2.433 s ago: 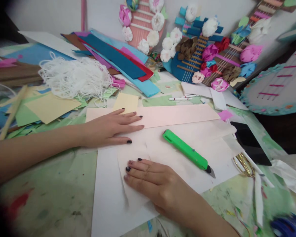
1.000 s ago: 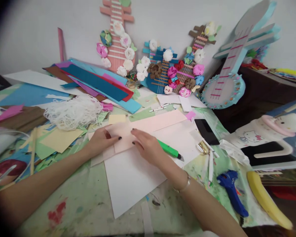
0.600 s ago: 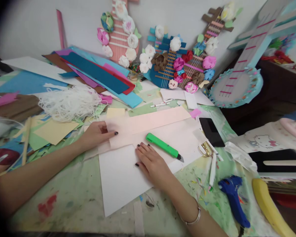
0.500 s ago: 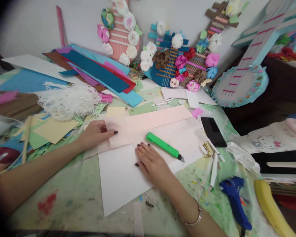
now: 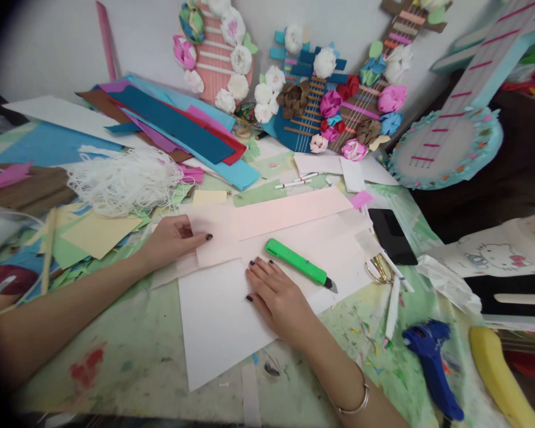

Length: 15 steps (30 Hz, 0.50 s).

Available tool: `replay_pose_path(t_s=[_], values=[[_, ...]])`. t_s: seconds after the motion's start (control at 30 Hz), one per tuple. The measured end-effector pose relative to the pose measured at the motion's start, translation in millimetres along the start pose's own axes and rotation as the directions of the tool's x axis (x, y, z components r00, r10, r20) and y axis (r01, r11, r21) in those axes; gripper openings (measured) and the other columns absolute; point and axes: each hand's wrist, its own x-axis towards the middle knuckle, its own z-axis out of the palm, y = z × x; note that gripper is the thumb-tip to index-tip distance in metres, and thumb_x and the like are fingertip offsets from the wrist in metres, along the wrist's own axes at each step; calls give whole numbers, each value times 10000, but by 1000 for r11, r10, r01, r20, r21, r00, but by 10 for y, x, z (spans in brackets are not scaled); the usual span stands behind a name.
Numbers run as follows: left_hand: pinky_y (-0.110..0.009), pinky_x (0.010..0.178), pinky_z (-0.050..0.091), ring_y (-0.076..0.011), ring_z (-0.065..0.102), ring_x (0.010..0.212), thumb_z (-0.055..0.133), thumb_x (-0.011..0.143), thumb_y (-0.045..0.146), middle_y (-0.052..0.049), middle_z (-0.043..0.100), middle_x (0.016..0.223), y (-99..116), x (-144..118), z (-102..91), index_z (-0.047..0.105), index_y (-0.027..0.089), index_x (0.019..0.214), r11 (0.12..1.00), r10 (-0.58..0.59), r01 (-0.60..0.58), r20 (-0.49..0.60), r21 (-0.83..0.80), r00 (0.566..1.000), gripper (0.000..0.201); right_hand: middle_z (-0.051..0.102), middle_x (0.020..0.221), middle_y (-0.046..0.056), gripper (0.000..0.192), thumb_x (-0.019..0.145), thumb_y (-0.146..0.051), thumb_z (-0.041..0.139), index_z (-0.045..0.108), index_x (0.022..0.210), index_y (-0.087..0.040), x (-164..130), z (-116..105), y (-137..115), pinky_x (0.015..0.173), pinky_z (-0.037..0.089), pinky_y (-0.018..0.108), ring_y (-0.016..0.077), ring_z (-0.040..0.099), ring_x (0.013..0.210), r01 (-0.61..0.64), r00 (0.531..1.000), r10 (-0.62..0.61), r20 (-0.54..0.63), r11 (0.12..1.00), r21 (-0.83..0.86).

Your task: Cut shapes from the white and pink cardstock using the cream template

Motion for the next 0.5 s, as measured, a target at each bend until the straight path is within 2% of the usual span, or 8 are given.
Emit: replay_pose_path(t_s=[0.13,0.3,0.5], values=[[-265,589,487,-182,636,669,684,671,422,-51,702,770,12,-1,-4,666,144,790,1000,7,-7,-3,-1,1000,302,591,1361,144,420,954,-168,490,544,1371,-146,-1,1,-7,1087,450,506,259,476,1343,-7,1000,7,3,1000,9],[-240,536,448,-169,612,625,695,651,417,-38,676,698,-2,7,-2,631,146,701,1000,10,-10,-35,21,999,283,610,1340,142,416,955,-171,492,549,1366,-150,-4,6,-13,1083,455,502,258,496,1327,-9,1000,9,-22,1000,14],[-272,604,507,-198,655,699,688,676,418,-70,714,791,-38,-2,3,675,129,801,1000,10,-9,-24,13,1000,315,600,1351,140,388,960,-175,483,572,1335,-129,-4,-1,-11,1088,453,492,255,489,1333,-4,1000,4,-1,1000,-8]])
